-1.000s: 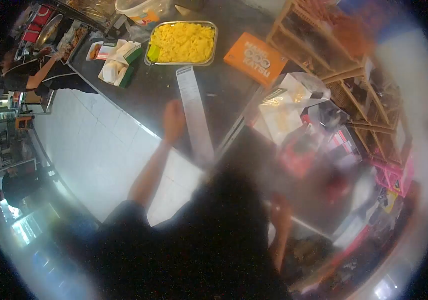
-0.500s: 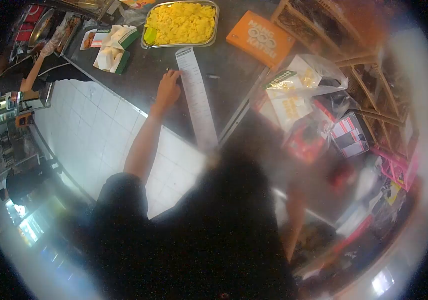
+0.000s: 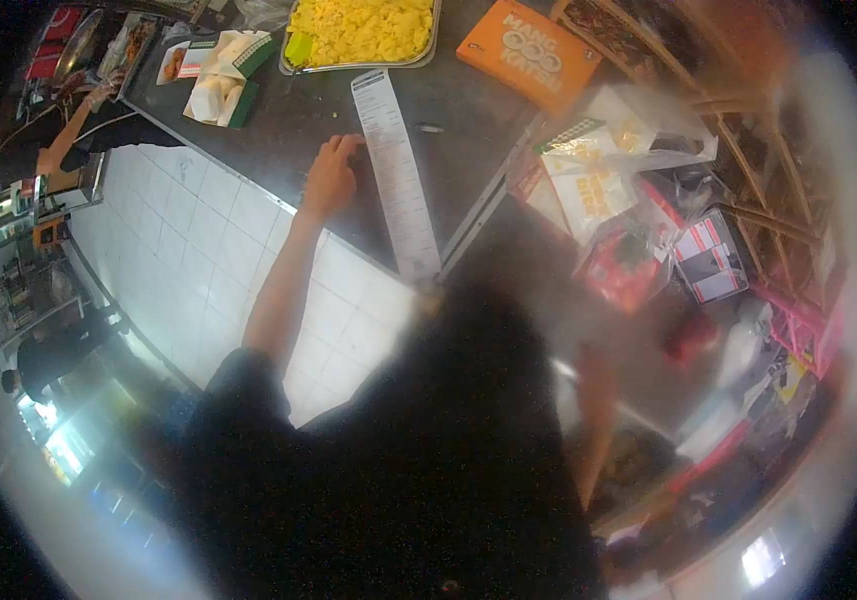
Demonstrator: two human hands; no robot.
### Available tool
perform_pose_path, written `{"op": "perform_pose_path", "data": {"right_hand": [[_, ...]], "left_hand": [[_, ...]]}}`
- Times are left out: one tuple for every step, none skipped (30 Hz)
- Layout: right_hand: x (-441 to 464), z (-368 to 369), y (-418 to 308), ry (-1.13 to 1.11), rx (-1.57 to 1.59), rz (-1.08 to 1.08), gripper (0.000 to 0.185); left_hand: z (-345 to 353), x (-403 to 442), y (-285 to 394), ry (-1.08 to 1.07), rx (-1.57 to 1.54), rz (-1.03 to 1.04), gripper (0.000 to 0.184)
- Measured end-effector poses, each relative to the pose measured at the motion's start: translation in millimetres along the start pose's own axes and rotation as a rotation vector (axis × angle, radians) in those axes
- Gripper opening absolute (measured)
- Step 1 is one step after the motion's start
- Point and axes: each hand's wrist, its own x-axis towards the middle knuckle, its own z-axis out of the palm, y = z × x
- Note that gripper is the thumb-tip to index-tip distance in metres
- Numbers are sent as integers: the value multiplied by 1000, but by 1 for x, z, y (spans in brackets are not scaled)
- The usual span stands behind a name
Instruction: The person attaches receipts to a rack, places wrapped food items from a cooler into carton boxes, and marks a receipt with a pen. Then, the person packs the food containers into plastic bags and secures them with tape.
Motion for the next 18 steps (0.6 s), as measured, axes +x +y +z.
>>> {"op": "perform_pose_path", "data": {"right_hand": [[-1, 2, 3, 9, 30, -3, 42], [-2, 0, 1, 8, 29, -1, 42], [-1, -3, -3, 5, 32, -24, 42], [-1, -4, -4, 1, 36, -47, 42], [-2, -3, -3, 0, 36, -46, 42], [-2, -1, -1, -4, 54, -25, 42], [-3, 1, 1, -8, 71, -3, 42], [-3, 1, 1, -8, 71, -3, 42], [-2, 2, 1, 6, 73, -3, 42], [-3, 2, 1, 19, 74, -1, 42], [-4, 2, 4, 17, 74, 2, 42], [-3, 0, 7, -80, 30, 0, 45], [1, -1, 9, -174, -12, -5, 48], [2, -2, 4, -173, -10, -5, 48], [0, -4, -3, -171, 48, 54, 47], [-1, -5, -7, -169, 107, 113, 47], [0, 0, -5, -170, 109, 115, 47], [0, 7, -1, -64, 58, 25, 43]], "left_hand": [[-1, -2, 3, -2, -1, 1, 49], [-2, -5, 7, 2, 2, -11, 50], [-2, -8, 11, 7, 5, -23, 51], [-2, -10, 14, 6, 5, -24, 51], [-1, -12, 17, 3, -3, -30, 51], [0, -13, 18, 0, -11, -37, 51], [2, -15, 16, 0, -11, -37, 51], [6, -17, 14, -7, 31, -15, 51], [9, -18, 12, -13, 73, 7, 50], [13, -20, 9, -15, 71, 8, 50], [14, -22, 9, -63, 123, -3, 50], [14, -24, 9, -110, 176, -13, 50], [13, -22, 8, -107, 178, -11, 50], [8, -20, 11, -149, 220, -21, 50], [4, -21, 13, -194, 262, -31, 51], [3, -20, 13, -196, 263, -30, 51], [3, -17, 11, -230, 274, -31, 50], [3, -15, 9, -265, 283, -32, 50]]}}
